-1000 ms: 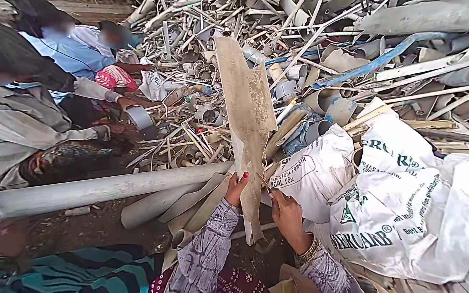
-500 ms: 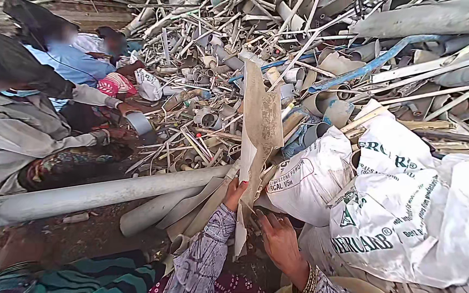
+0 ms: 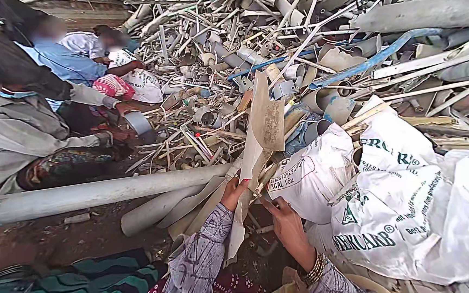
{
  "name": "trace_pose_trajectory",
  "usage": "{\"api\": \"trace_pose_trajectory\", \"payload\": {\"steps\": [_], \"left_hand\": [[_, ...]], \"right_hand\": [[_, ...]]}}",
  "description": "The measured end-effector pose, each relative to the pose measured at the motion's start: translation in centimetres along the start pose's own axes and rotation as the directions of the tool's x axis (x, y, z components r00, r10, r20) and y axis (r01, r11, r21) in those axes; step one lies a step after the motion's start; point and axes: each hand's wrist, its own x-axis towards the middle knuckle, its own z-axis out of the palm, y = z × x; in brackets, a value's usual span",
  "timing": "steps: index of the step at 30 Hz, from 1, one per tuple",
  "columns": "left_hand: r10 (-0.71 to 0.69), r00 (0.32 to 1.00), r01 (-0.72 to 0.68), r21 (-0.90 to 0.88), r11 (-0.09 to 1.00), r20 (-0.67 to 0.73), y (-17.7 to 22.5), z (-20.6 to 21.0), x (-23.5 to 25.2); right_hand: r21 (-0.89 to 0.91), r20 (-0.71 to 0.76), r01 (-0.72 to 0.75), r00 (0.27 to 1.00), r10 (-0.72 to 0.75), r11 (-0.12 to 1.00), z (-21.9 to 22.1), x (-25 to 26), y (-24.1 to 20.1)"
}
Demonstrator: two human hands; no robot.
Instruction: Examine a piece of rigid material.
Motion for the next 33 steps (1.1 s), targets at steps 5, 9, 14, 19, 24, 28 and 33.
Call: {"api": "trace_pose_trajectory", "payload": {"steps": [5,9,14,19,24,28,33], "left_hand": [[-0.054,0.996,0.052,0.034,0.998,0.07,0.1,0.1,0.0],[-0.05,0.998,0.046,0.124,0.991,0.034,0.1,0.3,-0.3],[-0.134,0.989,0.124,0.149,0.981,0.055,0.0,0.4,-0.3],[-0.168,0.977,0.13,0.257,0.958,0.132,0.2,1.2,-0.3],[-0.177,0.984,0.163,0.284,0.945,0.023,0.7,0.9,-0.4],[-0.177,0.984,0.159,0.307,0.938,0.029,0.3,0.9,-0.1],[-0.191,0.981,0.171,0.329,0.929,0.031,-0.2,1.0,-0.2]], "right_hand": [[0.036,-0.049,-0.091,0.994,0.093,0.995,0.0,0.4,1.0],[0.031,-0.008,-0.068,0.998,0.068,0.997,-0.1,-0.3,-0.8],[0.024,0.012,-0.24,0.971,0.24,0.97,-0.3,1.4,1.2],[0.014,0.002,-0.258,0.966,0.258,0.966,-0.2,1.1,1.8],[-0.053,0.044,-0.311,0.949,0.313,0.949,-0.6,1.4,2.5],[-0.116,0.005,-0.258,0.965,0.26,0.959,0.2,1.5,2.3],[-0.187,0.067,-0.347,0.929,0.364,0.919,-0.1,2.0,2.2]]}}
